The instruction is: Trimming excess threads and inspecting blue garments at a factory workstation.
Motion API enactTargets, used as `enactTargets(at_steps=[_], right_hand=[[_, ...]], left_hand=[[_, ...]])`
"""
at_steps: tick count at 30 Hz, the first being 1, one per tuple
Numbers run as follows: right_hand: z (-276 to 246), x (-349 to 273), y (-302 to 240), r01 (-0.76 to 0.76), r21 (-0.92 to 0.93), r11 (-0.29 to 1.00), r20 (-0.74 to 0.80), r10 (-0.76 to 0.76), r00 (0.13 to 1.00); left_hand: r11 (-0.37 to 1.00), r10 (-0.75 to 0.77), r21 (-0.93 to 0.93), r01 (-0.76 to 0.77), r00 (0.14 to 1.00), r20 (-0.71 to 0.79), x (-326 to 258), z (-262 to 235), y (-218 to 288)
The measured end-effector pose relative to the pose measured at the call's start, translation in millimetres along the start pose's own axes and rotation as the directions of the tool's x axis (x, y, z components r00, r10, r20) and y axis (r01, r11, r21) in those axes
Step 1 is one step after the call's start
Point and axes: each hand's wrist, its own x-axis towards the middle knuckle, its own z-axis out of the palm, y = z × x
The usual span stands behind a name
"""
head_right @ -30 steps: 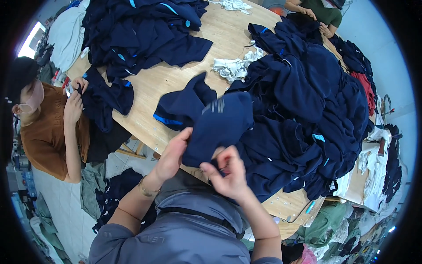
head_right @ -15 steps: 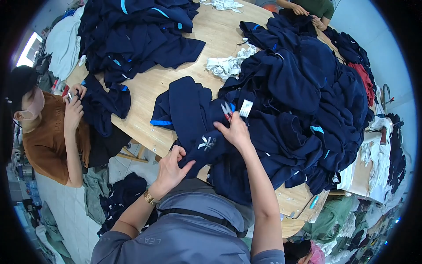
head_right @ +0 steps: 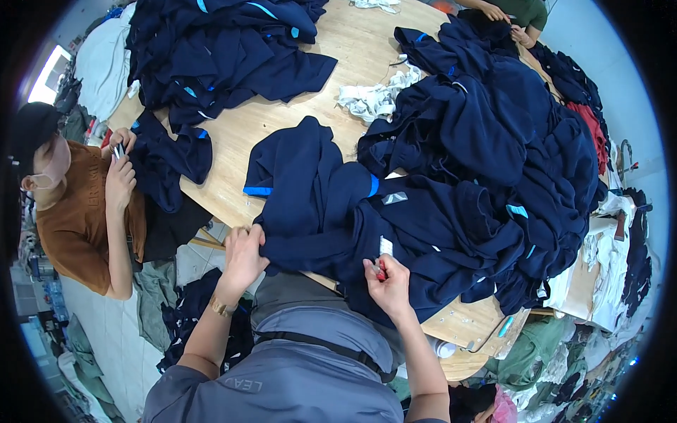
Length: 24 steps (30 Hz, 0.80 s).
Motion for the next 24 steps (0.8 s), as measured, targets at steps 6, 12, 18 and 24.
enactTargets(at_steps=[6,12,18,24], right_hand=[[-4,44,0,-0.021,-0.033,0.999,-0.246,0.012,0.969],[28,71,28,-0.251,0.066,0.966,-0.022,0.253,0.967],[19,56,-8,-0.216,0.67,0.71,-0.06,0.342,0.938],[18,42,-25,-0.013,0.62,0.784,-0.207,0.179,0.962]], left_hand=[[0.995,0.08,0.049,-0.082,0.996,0.034,-5,-45,36],[0.877,0.25,-0.391,-0.279,0.96,-0.126,40,19,90],[0.624,0.239,-0.772,-0.119,0.97,0.043,53,32,95],[0.597,0.218,-0.792,-0.124,0.976,0.012,50,-5,86]])
